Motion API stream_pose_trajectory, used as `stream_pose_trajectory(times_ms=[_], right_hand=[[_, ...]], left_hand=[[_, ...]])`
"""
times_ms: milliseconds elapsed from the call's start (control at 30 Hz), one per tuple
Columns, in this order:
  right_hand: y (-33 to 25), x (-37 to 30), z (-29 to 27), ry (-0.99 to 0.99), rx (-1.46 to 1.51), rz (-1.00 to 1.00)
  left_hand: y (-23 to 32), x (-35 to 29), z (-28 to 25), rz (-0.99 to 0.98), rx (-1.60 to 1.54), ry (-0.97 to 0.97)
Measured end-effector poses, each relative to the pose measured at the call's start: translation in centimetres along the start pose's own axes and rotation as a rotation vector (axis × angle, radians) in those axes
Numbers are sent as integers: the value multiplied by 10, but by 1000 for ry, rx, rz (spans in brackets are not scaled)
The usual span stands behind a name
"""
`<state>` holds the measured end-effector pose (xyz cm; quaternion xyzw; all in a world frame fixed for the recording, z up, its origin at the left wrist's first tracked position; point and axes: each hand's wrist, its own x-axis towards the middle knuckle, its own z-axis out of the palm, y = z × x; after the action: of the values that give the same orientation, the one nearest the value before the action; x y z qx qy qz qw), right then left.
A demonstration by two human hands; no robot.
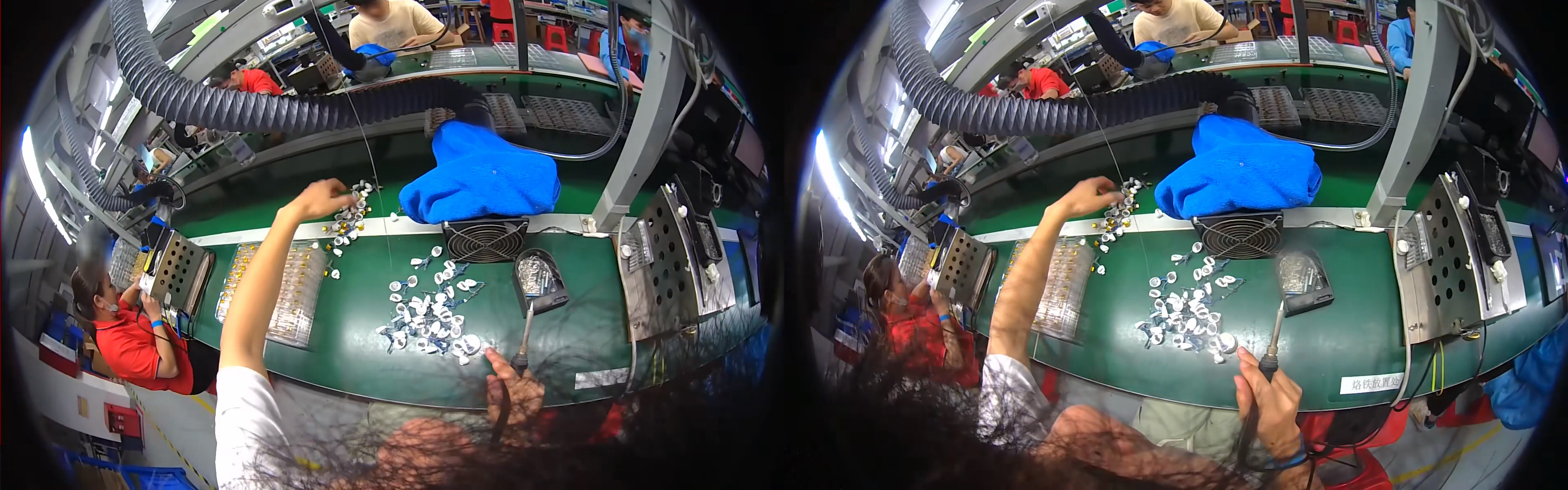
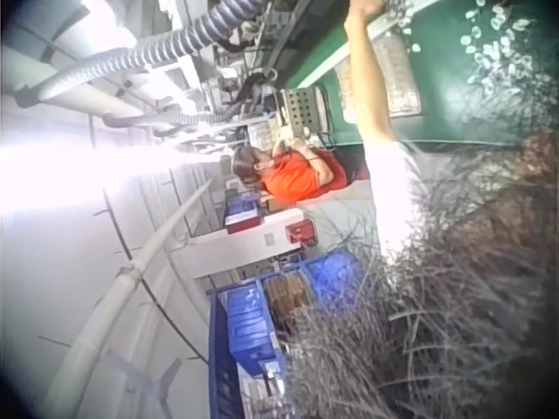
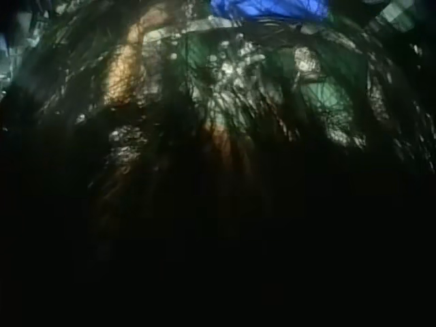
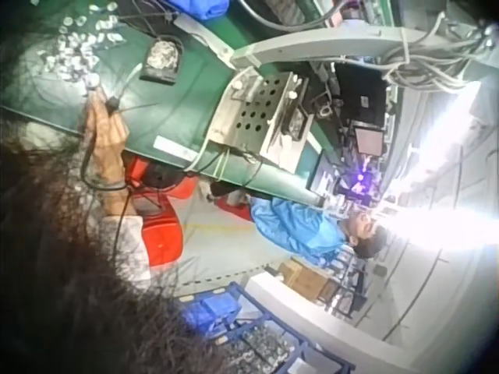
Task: Soldering small electronic components onto an assembly at a factory workstation.
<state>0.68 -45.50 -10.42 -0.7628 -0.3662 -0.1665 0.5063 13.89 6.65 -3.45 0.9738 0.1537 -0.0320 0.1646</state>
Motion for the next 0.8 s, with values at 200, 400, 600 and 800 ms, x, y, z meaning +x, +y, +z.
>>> stream_pose_trajectory(times_ms=[200,400,600,800], right_hand=[[0,5,-1,38,-5,-100],[12,-12,14,51,23,-29],[-2,5,1,57,-28,-69],[0,3,2,97,-104,-84]], left_hand=[[-5,18,39,333,108,143],[-43,38,20,180,-62,338],[-113,42,4,26,-23,377],[-87,34,5,-164,264,408]])
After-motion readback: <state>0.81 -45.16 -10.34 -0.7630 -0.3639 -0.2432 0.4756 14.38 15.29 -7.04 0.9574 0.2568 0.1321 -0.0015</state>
